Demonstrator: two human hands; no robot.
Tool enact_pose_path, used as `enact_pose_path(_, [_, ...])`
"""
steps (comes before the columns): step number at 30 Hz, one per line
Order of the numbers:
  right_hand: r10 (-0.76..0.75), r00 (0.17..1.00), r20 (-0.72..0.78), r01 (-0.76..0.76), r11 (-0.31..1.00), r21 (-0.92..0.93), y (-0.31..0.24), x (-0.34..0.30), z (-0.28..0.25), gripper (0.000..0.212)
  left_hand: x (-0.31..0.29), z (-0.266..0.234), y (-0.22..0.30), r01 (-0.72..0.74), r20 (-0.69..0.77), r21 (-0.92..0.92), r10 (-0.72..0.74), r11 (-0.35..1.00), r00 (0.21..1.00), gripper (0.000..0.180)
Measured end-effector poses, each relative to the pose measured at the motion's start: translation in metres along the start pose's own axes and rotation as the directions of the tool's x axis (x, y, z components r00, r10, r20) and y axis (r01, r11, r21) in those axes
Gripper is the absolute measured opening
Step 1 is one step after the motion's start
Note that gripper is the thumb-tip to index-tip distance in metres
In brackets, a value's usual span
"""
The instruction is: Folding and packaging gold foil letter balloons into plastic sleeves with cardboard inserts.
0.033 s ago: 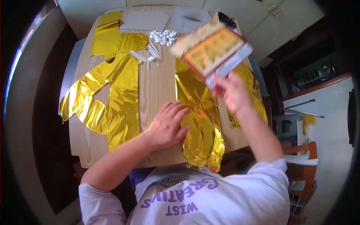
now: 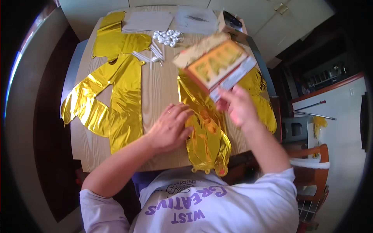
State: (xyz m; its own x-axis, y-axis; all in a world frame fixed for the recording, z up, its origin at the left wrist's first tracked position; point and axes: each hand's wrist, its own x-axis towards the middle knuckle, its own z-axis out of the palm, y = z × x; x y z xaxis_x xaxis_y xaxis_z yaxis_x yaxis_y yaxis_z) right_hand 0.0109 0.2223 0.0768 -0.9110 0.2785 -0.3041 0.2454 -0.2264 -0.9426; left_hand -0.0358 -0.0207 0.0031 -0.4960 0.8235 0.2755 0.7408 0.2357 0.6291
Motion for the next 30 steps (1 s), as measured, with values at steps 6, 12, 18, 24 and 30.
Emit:
enact_pose_path(6, [0.324,0.911,0.253,-0.407,0.802,0.437,0.08,-0.094,0.005,0.027,-0.026,-0.026,0.002,0.069,-0.15,0.08,-0.056,0.994,0.987,0.029])
enact_pose_path(12, [0.02,0.973,0.232,0.053,0.951,-0.306,0.057,-0.144,-0.057,0.019,-0.042,-0.025,0.03,-0.003,-0.064,0.194,0.015,0.981,0.998,0.042])
enact_pose_path(18, [-0.429,0.637,0.64,0.622,-0.204,-0.756,0.078,-0.144,-0.076,0.042,-0.038,-0.005,0.033,-0.194,0.21,0.21,0.15,0.958,0.966,0.074])
enact_pose_path(24, [-0.502,0.415,0.759,0.721,-0.327,-0.611,0.127,-0.14,-0.086,0.031,-0.064,-0.008,0.051,-0.106,0.247,0.209,0.053,0.972,0.968,0.086])
enact_pose_path(30, [-0.554,0.359,0.751,0.787,-0.254,-0.563,0.13,-0.175,-0.084,0.023,-0.099,0.018,0.072,-0.062,0.121,0.349,0.021,0.935,0.992,0.082])
